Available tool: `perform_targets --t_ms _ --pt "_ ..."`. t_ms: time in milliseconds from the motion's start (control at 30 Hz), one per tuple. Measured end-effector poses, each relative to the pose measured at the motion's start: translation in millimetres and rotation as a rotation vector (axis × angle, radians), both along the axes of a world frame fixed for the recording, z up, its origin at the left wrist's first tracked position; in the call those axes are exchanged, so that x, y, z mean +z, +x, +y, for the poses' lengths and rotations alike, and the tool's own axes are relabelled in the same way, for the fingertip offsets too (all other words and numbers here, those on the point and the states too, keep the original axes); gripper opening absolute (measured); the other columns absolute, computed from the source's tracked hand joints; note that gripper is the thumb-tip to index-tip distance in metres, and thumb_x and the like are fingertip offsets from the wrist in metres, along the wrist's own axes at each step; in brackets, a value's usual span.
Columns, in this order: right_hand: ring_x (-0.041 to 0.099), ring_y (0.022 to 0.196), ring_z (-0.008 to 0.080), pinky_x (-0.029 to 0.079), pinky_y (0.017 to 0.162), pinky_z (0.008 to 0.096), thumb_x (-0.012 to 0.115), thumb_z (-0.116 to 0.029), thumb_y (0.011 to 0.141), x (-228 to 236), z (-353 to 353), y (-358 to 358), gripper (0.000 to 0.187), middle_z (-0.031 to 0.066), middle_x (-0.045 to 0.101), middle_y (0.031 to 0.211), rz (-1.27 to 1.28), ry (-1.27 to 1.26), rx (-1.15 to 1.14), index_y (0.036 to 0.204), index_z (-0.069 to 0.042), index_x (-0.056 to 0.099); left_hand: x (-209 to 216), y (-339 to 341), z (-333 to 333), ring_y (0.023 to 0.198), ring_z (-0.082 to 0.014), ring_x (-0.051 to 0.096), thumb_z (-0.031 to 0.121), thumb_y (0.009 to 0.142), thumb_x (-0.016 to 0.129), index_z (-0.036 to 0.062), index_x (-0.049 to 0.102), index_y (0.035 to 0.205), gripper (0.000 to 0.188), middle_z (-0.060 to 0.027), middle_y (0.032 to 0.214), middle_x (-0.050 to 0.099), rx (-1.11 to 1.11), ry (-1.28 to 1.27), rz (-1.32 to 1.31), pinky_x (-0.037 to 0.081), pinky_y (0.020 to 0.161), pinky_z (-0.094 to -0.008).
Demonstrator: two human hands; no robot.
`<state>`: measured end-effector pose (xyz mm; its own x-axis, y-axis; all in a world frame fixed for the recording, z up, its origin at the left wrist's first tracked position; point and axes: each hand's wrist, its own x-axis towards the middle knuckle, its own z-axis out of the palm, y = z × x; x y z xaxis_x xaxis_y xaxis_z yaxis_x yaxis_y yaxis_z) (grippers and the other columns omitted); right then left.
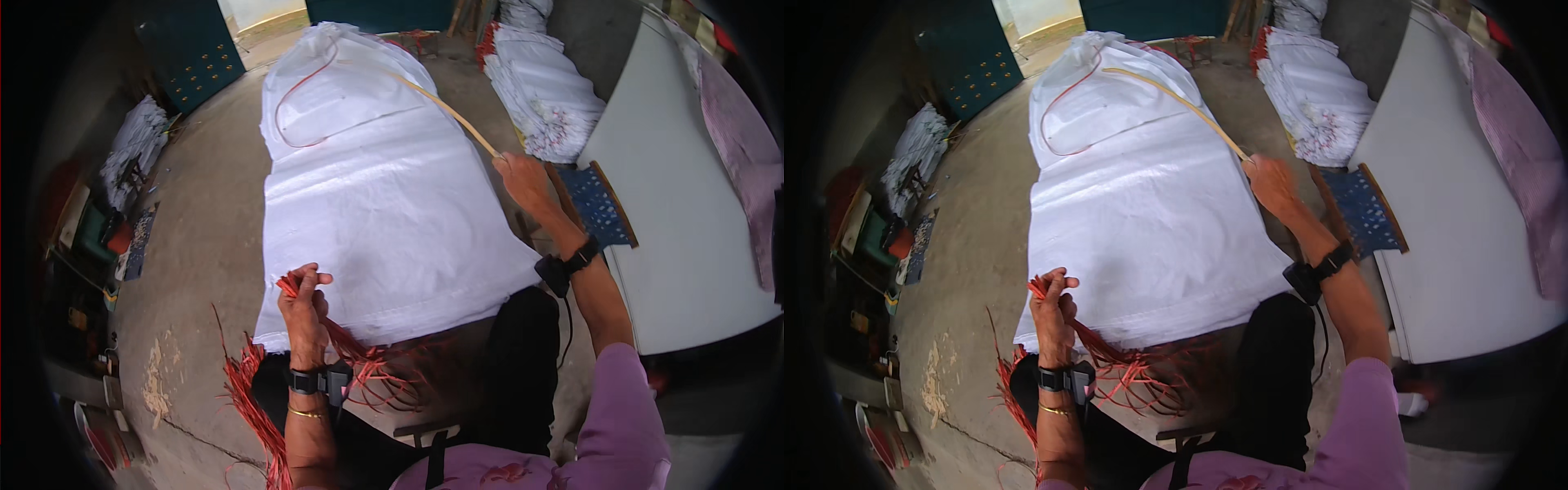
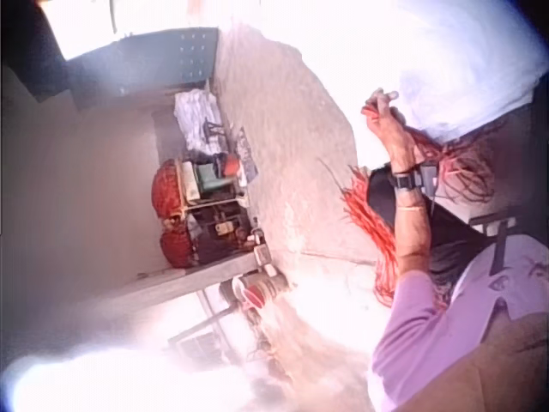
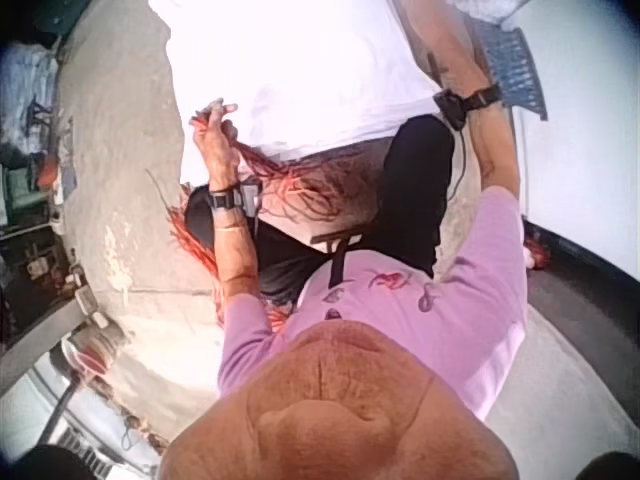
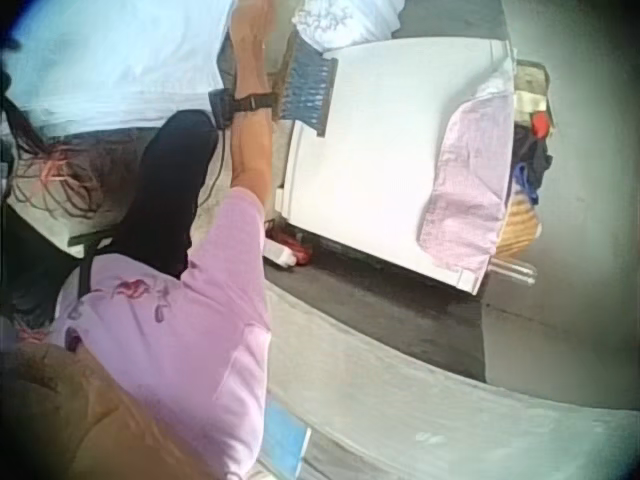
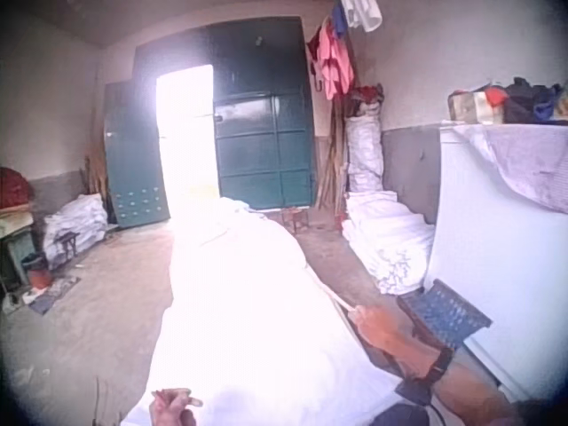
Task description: Sewing red straps onto a white bulk bag using a large needle.
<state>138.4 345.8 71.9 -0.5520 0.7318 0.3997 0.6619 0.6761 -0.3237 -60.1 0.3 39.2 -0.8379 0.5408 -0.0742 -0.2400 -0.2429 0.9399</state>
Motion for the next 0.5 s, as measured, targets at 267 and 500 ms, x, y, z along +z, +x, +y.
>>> perform_targets --t_ms 267,500 --pt "0.051 0.054 0.0222 0.043 0.058 0.037 0.048 -0.029 0.091 -123 -82 338 0.035 0.0126 0.05 0.058 0.166 -0.207 -0.435 0.08 0.002 0.059 16 5 20 0.039 -0.0018 0.028 0.013 0.089 0.055 0.0004 0.055 0.106 0.021 -0.0066 0.079 0.063 -0.137 -0.046 -0.065 0.022 0.037 -0.0188" --pt "0.06 0.081 0.0361 0.046 0.07 0.0404 0.041 -0.032 0.094 -89 -89 379 0.034 0.0173 0.064 0.086 -0.287 0.109 -0.661 0.099 -0.006 0.062 35 15 38 0.037 -0.0038 0.022 0.014 0.093 0.049 -0.0002 0.053 0.106 0.019 -0.0051 0.084 0.064 -0.424 0.244 -0.364 0.022 0.038 -0.0193"
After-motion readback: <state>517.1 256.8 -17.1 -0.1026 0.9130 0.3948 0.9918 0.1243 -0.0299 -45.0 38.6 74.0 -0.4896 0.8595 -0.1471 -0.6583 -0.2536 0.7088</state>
